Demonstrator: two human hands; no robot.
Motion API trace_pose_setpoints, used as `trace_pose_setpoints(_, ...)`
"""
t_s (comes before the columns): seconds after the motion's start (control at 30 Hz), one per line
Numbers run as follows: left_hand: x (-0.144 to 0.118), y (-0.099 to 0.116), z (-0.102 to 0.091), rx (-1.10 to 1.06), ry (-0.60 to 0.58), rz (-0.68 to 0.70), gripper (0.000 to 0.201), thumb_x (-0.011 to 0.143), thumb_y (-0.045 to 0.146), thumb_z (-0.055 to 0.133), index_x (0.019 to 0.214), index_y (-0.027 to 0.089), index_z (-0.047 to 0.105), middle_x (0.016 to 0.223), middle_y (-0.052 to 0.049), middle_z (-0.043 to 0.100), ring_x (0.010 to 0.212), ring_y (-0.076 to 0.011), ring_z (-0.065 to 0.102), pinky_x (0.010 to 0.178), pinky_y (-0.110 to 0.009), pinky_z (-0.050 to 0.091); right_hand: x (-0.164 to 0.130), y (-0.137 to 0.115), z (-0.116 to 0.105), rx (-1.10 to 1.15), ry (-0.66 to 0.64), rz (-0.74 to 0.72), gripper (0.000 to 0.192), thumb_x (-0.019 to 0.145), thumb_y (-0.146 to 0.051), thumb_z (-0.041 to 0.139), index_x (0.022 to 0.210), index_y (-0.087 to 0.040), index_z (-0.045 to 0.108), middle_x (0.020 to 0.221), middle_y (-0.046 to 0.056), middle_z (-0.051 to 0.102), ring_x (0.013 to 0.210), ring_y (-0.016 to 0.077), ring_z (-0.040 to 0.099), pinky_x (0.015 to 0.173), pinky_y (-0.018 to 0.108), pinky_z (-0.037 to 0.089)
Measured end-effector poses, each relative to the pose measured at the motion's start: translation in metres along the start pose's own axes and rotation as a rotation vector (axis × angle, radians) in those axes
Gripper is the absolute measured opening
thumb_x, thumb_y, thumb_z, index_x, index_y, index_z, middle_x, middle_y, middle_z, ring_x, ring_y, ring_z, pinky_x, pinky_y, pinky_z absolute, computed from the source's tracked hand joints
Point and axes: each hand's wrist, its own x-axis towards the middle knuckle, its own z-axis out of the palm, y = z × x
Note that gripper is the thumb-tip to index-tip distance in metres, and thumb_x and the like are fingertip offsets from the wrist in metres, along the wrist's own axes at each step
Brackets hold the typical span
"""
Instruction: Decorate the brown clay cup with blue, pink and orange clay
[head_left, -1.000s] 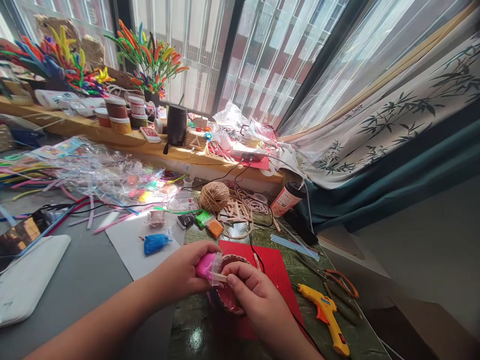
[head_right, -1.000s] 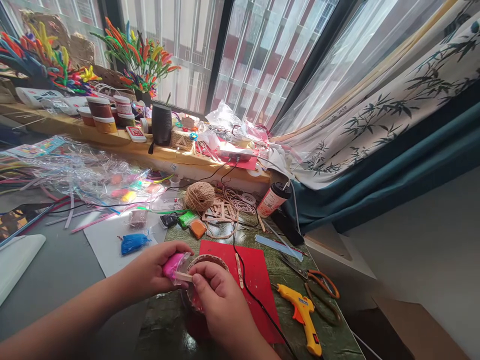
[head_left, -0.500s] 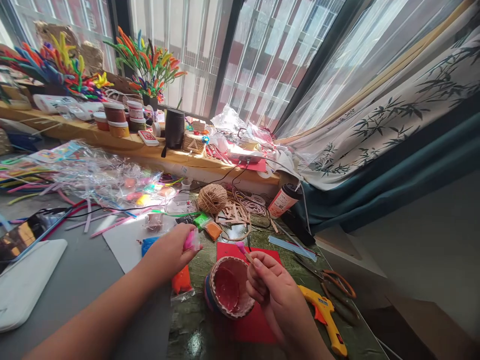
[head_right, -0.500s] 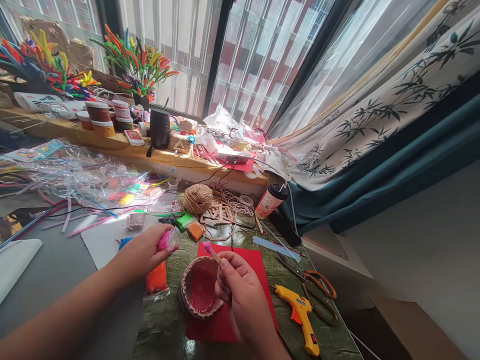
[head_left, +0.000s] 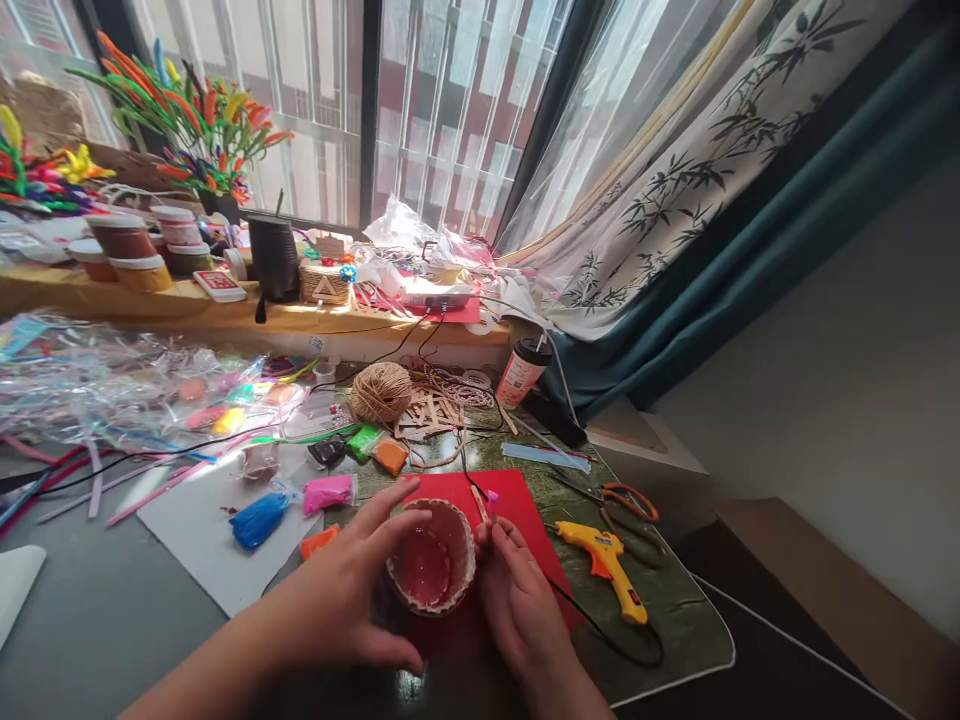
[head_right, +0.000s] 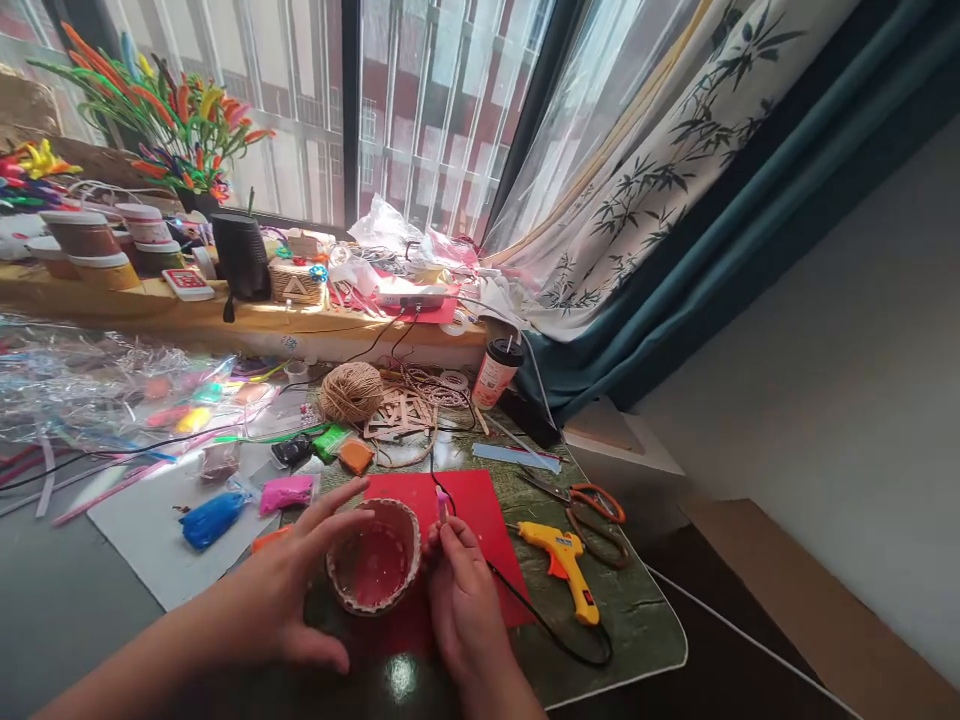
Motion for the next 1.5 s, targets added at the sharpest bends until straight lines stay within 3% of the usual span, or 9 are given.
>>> trace_pose_setpoints(0.17,0.001,-0.007,0.014,-0.381,0.146,-0.317,0.115,0.059,0.025,0.104,0.157,0.035,0.045,0.154,-0.015,0.063,0.142,-0.0446,0.062,0.122,-0.059,0.046,-0.001,0.000,0.020,0.080,-0.102,0.080,0.039,0.065,-0.035,0.106,0.090,-0.024,0.078,0.081,-0.002,0.075,0.077,0.0152,0.068,0.076,0.027,0.057)
trace_pose_setpoints(0.43,0.011,-0.014,0.006,-1.078,0.514,-0.394,0.111,0.066,0.063,0.098,0.156,0.027,0.045,0.145,-0.021,0.071,0.135,-0.0494,0.067,0.108,-0.055,0.058,-0.010,-0.017,0.073,0.074,-0.324,0.103,0.038,0.071,-0.038,0.104,0.092,-0.021,0.078,0.081,-0.002,0.073,0.072,0.0110,0.063,0.069,0.021,0.050)
trace_pose_setpoints(0.57,0.011,-0.010,0.007,-1.096,0.606,-0.442,0.118,0.054,0.053,0.107,0.153,0.025,0.050,0.135,-0.020,0.077,0.125,-0.0488,0.073,0.102,-0.053,0.062,-0.011,-0.010,0.082,-0.102,-0.353,-0.014,0.038,0.075,-0.047,0.101,0.092,-0.022,0.078,0.077,-0.002,0.070,0.070,0.0131,0.062,0.068,0.024,0.051)
trace_pose_setpoints(0.73,0.012,-0.007,0.001,-1.095,0.579,-0.447,0.112,0.060,0.051,0.105,0.155,0.025,0.051,0.133,-0.020,0.079,0.121,-0.0472,0.076,0.096,-0.050,0.065,-0.018,-0.001,0.062,-0.629,-0.409,-0.575,0.025,0.107,-0.042,0.067,0.126,-0.032,0.081,0.100,0.006,0.077,0.088,0.0220,0.069,0.078,0.034,0.058)
trace_pose_setpoints(0.83,0.014,-0.006,0.002,-1.137,0.598,-0.455,0.108,0.061,0.049,0.104,0.152,0.025,0.051,0.130,-0.018,0.080,0.117,-0.0443,0.078,0.091,-0.047,0.067,-0.024,0.002,0.051,-0.888,-0.510,-0.900,0.046,0.112,-0.022,0.051,0.152,-0.038,0.066,0.100,0.007,0.072,0.086,0.0227,0.068,0.075,0.035,0.058)
trace_pose_setpoints(0.97,0.015,-0.002,0.006,-1.173,0.652,-0.469,0.098,0.060,0.046,0.105,0.143,0.025,0.058,0.125,-0.016,0.082,0.109,-0.0413,0.082,0.085,-0.042,0.068,-0.026,0.004,0.049,-1.082,-0.564,-1.120,0.067,0.107,-0.006,0.045,0.169,-0.034,0.043,0.089,0.005,0.061,0.077,0.0219,0.062,0.066,0.032,0.056)
trace_pose_setpoints(1.1,0.015,0.001,0.006,-1.201,0.639,-0.477,0.095,0.061,0.046,0.105,0.141,0.025,0.058,0.125,-0.016,0.082,0.108,-0.0422,0.082,0.081,-0.042,0.069,-0.022,0.002,0.053,-1.295,-0.527,-1.292,0.072,0.104,0.000,0.045,0.170,-0.030,0.040,0.080,0.002,0.053,0.070,0.0217,0.056,0.060,0.032,0.050)
trace_pose_setpoints(1.33,0.010,-0.004,0.002,-1.225,0.559,-0.479,0.095,0.066,0.050,0.102,0.145,0.025,0.056,0.133,-0.017,0.079,0.114,-0.0429,0.080,0.090,-0.048,0.068,-0.019,-0.007,0.056,-1.391,-0.603,-1.353,0.074,0.103,0.000,0.045,0.171,-0.028,0.040,0.076,0.002,0.054,0.067,0.0228,0.053,0.057,0.033,0.045)
trace_pose_setpoints(1.5,0.009,-0.005,0.000,-1.297,0.487,-0.446,0.095,0.066,0.050,0.103,0.146,0.025,0.059,0.131,-0.017,0.079,0.115,-0.0428,0.079,0.097,-0.049,0.065,-0.014,-0.014,0.049,-1.197,-0.713,-1.123,0.069,0.104,-0.002,0.046,0.164,-0.036,0.052,0.082,0.002,0.056,0.071,0.0207,0.059,0.061,0.031,0.051)
